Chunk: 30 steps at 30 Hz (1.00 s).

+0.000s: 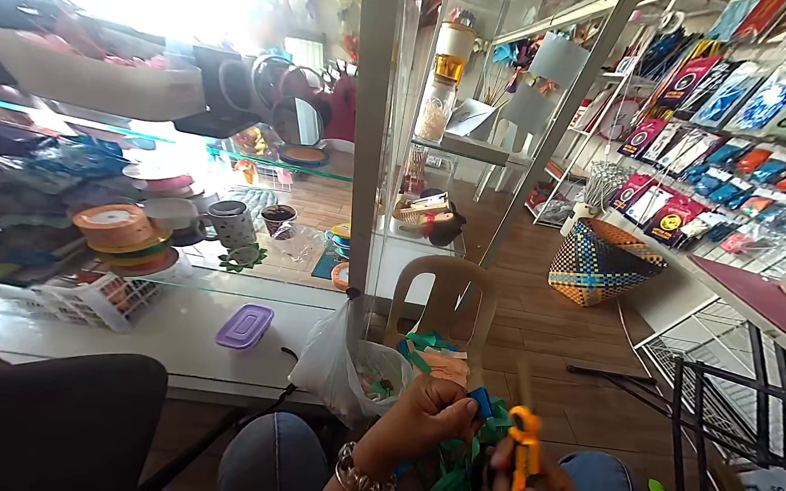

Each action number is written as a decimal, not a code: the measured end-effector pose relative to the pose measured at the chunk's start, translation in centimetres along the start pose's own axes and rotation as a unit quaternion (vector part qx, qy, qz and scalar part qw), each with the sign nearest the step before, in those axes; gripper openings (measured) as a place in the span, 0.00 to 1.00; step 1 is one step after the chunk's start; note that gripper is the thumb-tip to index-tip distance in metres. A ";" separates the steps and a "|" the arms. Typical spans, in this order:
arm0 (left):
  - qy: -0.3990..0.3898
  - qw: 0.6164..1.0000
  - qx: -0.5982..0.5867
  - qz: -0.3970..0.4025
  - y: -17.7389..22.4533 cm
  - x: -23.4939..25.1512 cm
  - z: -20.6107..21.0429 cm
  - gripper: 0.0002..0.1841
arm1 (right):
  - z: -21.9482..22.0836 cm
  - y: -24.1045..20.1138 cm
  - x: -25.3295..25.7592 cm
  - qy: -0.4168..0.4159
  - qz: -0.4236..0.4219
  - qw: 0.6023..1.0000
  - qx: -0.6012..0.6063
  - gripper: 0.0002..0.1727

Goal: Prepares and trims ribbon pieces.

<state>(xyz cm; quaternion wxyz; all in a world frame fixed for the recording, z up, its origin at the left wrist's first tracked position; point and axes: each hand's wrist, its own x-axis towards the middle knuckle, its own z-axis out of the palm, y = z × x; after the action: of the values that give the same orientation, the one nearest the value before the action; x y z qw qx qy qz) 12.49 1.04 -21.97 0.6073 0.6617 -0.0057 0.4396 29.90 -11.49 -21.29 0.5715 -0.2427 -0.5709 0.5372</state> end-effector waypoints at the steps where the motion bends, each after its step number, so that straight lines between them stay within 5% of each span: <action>1: 0.006 1.000 0.000 0.002 -0.1 -0.1 -0.1 0.18 | -0.5 -0.6 0.6 0.019 -0.029 0.999 -0.026 0.16; 3: 0.027 1.000 -0.003 0.003 -0.2 -0.3 -0.5 0.18 | -2.8 -1.2 2.2 0.074 -0.046 0.988 -0.124 0.17; 5: 0.055 0.998 -0.010 0.002 0.1 -0.2 -1.0 0.18 | -6.6 0.0 4.2 0.108 0.041 0.950 -0.290 0.21; 9: 0.139 0.990 0.011 -0.009 0.1 0.0 -0.9 0.17 | -11.2 7.3 8.0 -0.044 0.418 0.729 -0.541 0.25; 12: 0.183 0.978 0.096 -0.004 -0.7 0.1 -0.7 0.16 | -12.3 13.4 7.3 -0.110 0.485 0.621 -0.606 0.23; 15: 0.197 0.965 0.174 0.022 -1.4 -0.2 -0.8 0.16 | -13.0 16.5 6.4 -0.108 0.523 0.584 -0.611 0.24; 18: 0.207 0.951 0.226 0.045 -1.8 -0.4 -0.9 0.16 | -13.6 17.6 6.4 -0.094 0.530 0.589 -0.602 0.37; 20: 0.212 0.942 0.255 0.049 -2.1 -0.4 -0.8 0.16 | -13.4 16.3 7.0 -0.074 0.516 0.605 -0.601 0.32; 21: 0.215 0.938 0.268 0.050 -2.2 -0.4 -0.8 0.16 | -12.8 14.8 7.5 -0.044 0.478 0.641 -0.598 0.26; 23: 0.220 0.929 0.293 0.053 -2.4 -0.3 -0.6 0.16 | -10.9 11.0 8.2 0.086 0.293 0.789 -0.533 0.19; 25: 0.225 0.921 0.312 0.055 -2.6 -0.1 -0.1 0.16 | -7.9 6.8 8.7 0.177 0.109 0.914 -0.349 0.16; 27: 0.223 0.922 0.313 0.056 -2.9 0.0 0.4 0.15 | -5.1 2.7 8.5 0.167 0.059 0.964 -0.199 0.19; 30: 0.208 0.921 0.322 0.067 -3.0 0.3 1.1 0.15 | -3.2 0.3 7.8 0.119 0.056 0.976 -0.173 0.24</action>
<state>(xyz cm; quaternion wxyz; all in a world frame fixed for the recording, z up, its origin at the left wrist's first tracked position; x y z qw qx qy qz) 14.88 1.12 -24.03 0.3182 0.7135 0.2179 0.5850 30.90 -3.37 -19.22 0.5536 -0.4316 -0.5683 0.4292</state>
